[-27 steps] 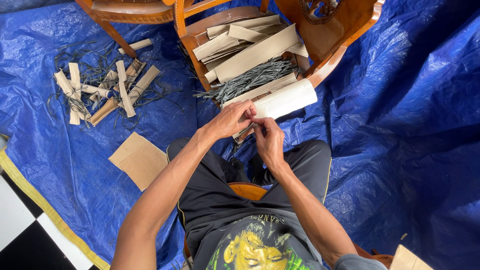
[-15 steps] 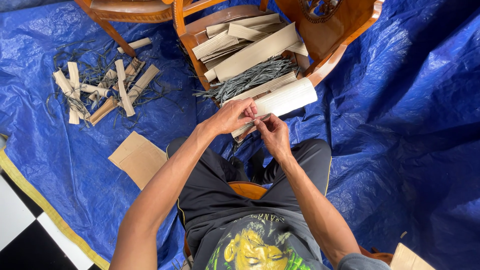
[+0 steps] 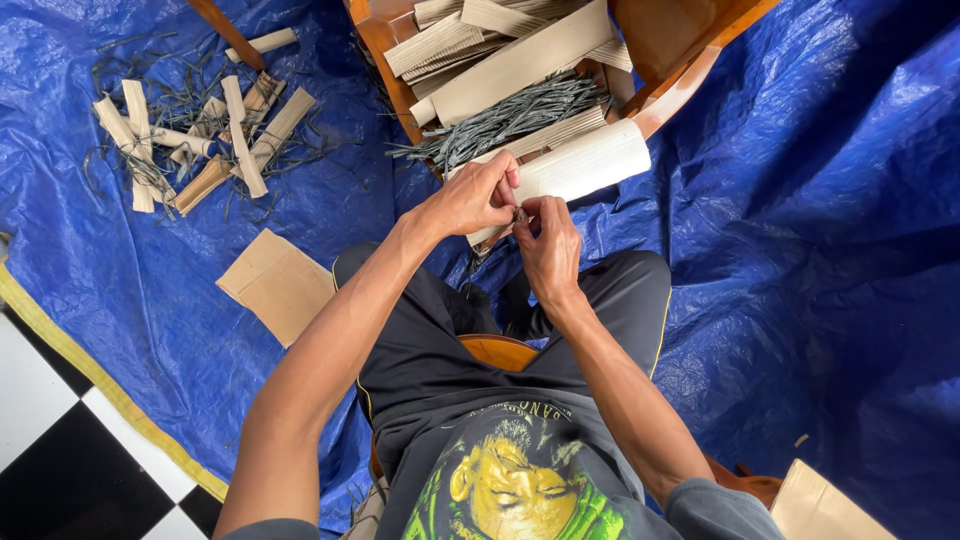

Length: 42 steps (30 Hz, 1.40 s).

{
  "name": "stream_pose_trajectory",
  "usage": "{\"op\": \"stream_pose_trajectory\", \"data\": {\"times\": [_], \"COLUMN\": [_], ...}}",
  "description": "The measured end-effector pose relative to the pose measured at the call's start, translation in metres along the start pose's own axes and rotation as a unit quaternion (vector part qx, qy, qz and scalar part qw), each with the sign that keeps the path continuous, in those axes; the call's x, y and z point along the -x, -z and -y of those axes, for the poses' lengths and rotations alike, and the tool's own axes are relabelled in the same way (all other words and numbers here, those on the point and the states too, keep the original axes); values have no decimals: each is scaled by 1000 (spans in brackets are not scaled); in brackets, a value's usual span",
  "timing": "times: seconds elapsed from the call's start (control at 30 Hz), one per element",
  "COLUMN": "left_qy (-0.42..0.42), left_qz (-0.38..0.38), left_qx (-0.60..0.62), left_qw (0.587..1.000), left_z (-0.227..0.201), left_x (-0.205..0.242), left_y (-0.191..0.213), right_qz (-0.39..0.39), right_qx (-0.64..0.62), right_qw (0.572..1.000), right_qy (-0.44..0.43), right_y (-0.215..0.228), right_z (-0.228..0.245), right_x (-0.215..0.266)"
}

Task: Wrapping wooden chair legs with protective cardboard and securing them with wire ties.

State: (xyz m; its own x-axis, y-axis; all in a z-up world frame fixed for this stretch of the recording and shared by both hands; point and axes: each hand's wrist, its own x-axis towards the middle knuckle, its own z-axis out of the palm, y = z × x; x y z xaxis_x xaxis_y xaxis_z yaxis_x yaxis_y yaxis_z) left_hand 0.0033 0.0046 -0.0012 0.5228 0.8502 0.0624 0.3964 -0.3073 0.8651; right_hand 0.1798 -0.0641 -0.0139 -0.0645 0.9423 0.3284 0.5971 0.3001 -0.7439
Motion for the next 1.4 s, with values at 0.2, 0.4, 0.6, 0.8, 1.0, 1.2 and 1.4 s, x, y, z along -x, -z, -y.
{"op": "stream_pose_trajectory", "data": {"times": [0.2, 0.4, 0.6, 0.8, 1.0, 1.2, 1.4], "left_qy": [-1, -94, -156, -54, 10, -24, -93], "left_qz": [-1, -12, -53, -72, -122, -116, -51], "left_qx": [-8, -49, -93, -42, 15, 62, -65], "left_qw": [1000, 994, 982, 995, 992, 991, 992], "left_z": [-1, 8, 8, 6, 7, 5, -9], "left_x": [0, 4, 5, 10, 13, 23, 30], "left_y": [0, -5, -6, -11, -19, -24, -18], "right_qz": [-29, 61, 30, -7, 8, -19, -79], "right_qx": [-49, -354, -362, -379, -377, -378, -296], "right_qw": [998, 903, 903, 905, 904, 909, 941], "right_qy": [-1, -237, -228, -191, -202, -174, -144], "right_y": [-8, -5, -16, -22, -23, -16, -9], "right_z": [-17, -44, -45, -31, -31, -18, 6], "right_x": [6, 9, 10, 11, 31, 37, 36]}}
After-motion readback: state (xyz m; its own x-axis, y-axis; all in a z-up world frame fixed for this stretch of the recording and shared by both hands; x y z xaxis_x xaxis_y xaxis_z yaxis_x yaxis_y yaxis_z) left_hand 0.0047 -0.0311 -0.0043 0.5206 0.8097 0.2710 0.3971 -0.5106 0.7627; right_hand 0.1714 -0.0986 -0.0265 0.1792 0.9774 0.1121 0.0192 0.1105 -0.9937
